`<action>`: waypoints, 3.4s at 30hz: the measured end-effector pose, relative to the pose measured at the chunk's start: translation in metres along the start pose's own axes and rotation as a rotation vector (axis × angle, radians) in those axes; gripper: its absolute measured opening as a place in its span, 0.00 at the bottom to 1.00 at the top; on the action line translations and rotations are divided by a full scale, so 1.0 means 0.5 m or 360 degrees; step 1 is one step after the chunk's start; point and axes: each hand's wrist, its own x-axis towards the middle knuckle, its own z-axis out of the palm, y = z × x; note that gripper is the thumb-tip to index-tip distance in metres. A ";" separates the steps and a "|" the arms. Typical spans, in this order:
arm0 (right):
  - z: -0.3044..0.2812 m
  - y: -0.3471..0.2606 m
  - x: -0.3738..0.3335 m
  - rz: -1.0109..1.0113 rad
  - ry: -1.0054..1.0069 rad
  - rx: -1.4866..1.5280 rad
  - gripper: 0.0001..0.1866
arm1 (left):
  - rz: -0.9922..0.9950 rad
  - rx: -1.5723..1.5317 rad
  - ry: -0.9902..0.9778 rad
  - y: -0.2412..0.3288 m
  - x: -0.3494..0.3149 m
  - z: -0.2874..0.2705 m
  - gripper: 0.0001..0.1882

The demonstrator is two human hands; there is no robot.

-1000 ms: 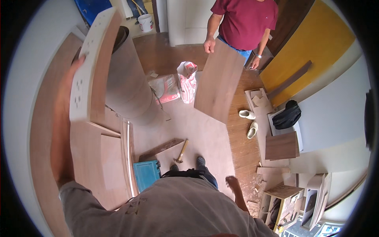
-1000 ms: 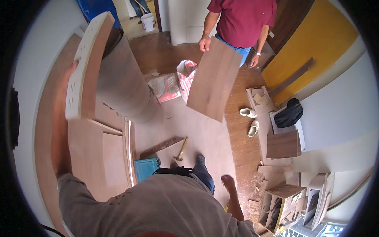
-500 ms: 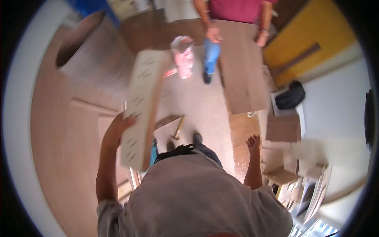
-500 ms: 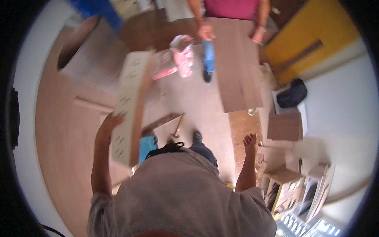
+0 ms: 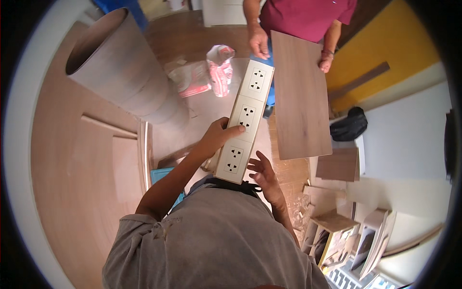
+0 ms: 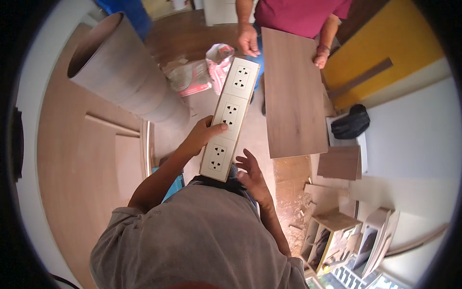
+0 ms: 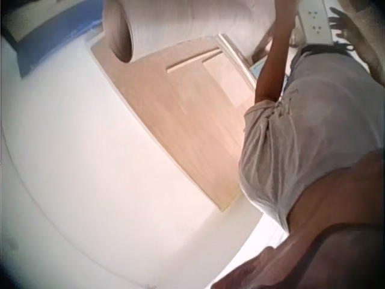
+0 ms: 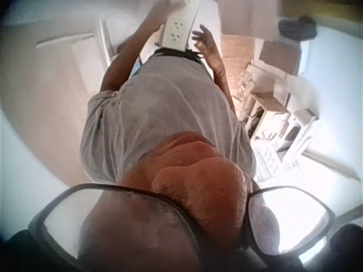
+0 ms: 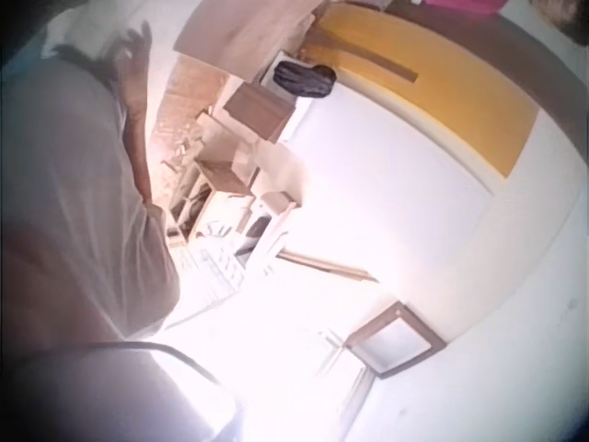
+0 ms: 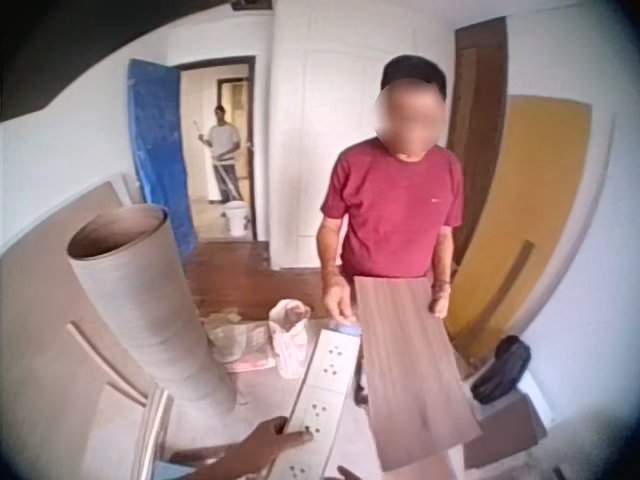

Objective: Assembling and checking the fit of an electrical socket strip into a wooden housing during interior construction.

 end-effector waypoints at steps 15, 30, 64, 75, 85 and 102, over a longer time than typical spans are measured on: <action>0.028 -0.042 -0.082 -0.0282 0.0741 0.0203 0.46 | -0.0007 -0.0069 -0.0405 0.014 0.018 0.195 0.37; -0.106 0.037 -0.117 -0.0291 0.0685 0.0247 0.49 | -0.0150 -0.0199 -0.0334 -0.106 0.037 0.289 0.38; -0.241 -0.056 -0.162 -0.0007 0.0547 0.0113 0.47 | -0.0350 -0.0621 -0.0125 -0.131 0.021 0.361 0.21; -0.305 -0.042 -0.190 -0.0276 0.0943 -0.0370 0.28 | -0.0194 -0.0536 -0.0475 -0.194 0.066 0.305 0.25; -0.265 0.108 -0.100 -0.0281 0.0618 0.0314 0.28 | -0.0501 -0.0771 -0.0647 -0.153 0.064 0.327 0.27; -0.238 0.071 -0.117 -0.0216 0.0482 0.0523 0.35 | -0.0417 -0.0854 -0.0618 -0.156 0.055 0.307 0.30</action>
